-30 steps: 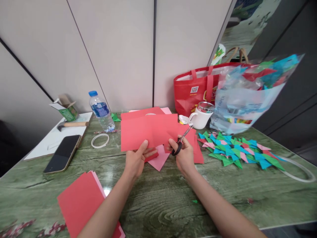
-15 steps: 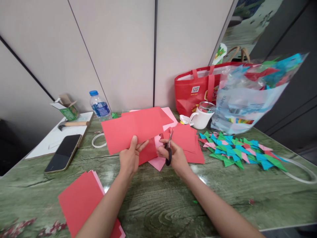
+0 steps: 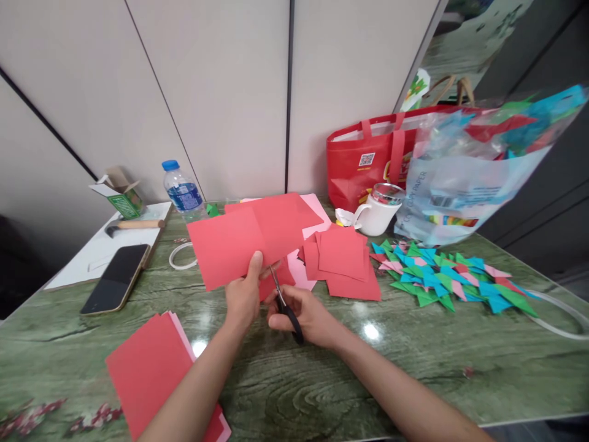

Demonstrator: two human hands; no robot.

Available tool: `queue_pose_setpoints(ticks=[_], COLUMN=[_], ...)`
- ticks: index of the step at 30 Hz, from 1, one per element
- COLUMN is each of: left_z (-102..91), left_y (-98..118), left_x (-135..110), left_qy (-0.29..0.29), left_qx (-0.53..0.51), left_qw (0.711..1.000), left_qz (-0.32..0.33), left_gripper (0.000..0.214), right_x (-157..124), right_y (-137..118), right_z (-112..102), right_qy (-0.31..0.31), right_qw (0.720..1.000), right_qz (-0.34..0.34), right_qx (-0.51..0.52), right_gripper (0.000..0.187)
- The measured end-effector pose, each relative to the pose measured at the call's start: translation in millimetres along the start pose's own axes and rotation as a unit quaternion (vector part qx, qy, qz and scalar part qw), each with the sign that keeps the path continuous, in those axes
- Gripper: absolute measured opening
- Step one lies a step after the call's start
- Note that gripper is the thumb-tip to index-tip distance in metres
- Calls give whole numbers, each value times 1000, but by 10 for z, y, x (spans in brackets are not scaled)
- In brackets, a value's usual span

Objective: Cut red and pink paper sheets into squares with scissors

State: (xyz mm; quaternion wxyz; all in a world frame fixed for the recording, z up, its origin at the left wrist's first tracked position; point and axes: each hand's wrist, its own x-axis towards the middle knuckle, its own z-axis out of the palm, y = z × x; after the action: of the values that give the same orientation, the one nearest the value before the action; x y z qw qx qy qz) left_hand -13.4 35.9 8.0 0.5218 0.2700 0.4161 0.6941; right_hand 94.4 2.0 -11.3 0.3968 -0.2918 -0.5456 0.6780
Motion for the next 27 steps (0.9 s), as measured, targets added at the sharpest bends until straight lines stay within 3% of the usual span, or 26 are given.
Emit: queue_pose_setpoints(ticks=[5,9,14,20,27], left_z=[-55,-75,-73,-80,-62], left_y=[-86,-107,-107,-58,-33], left_x=[-43,-74,-97,-102,-122], left_qy=[-25,-6,-16,47,46], left_qx=[85,128,165,289,254], left_qw=[996,992,986,954,962], left_qz=[-6,-1,-35,59,89], left_gripper=[31,32,39,31,19], right_x=[9,16,18,8,5], right_y=[-33,-48,-42,-49,-68], right_z=[0,-3,-5,-2,-2], right_qy=[32,32,36,51,54], right_qw=[999,999,999,998,998], right_qz=[-20,-35,-36,-31,-25], right_qx=[2,9,11,12,4], right_gripper=[36,33,37,36,39])
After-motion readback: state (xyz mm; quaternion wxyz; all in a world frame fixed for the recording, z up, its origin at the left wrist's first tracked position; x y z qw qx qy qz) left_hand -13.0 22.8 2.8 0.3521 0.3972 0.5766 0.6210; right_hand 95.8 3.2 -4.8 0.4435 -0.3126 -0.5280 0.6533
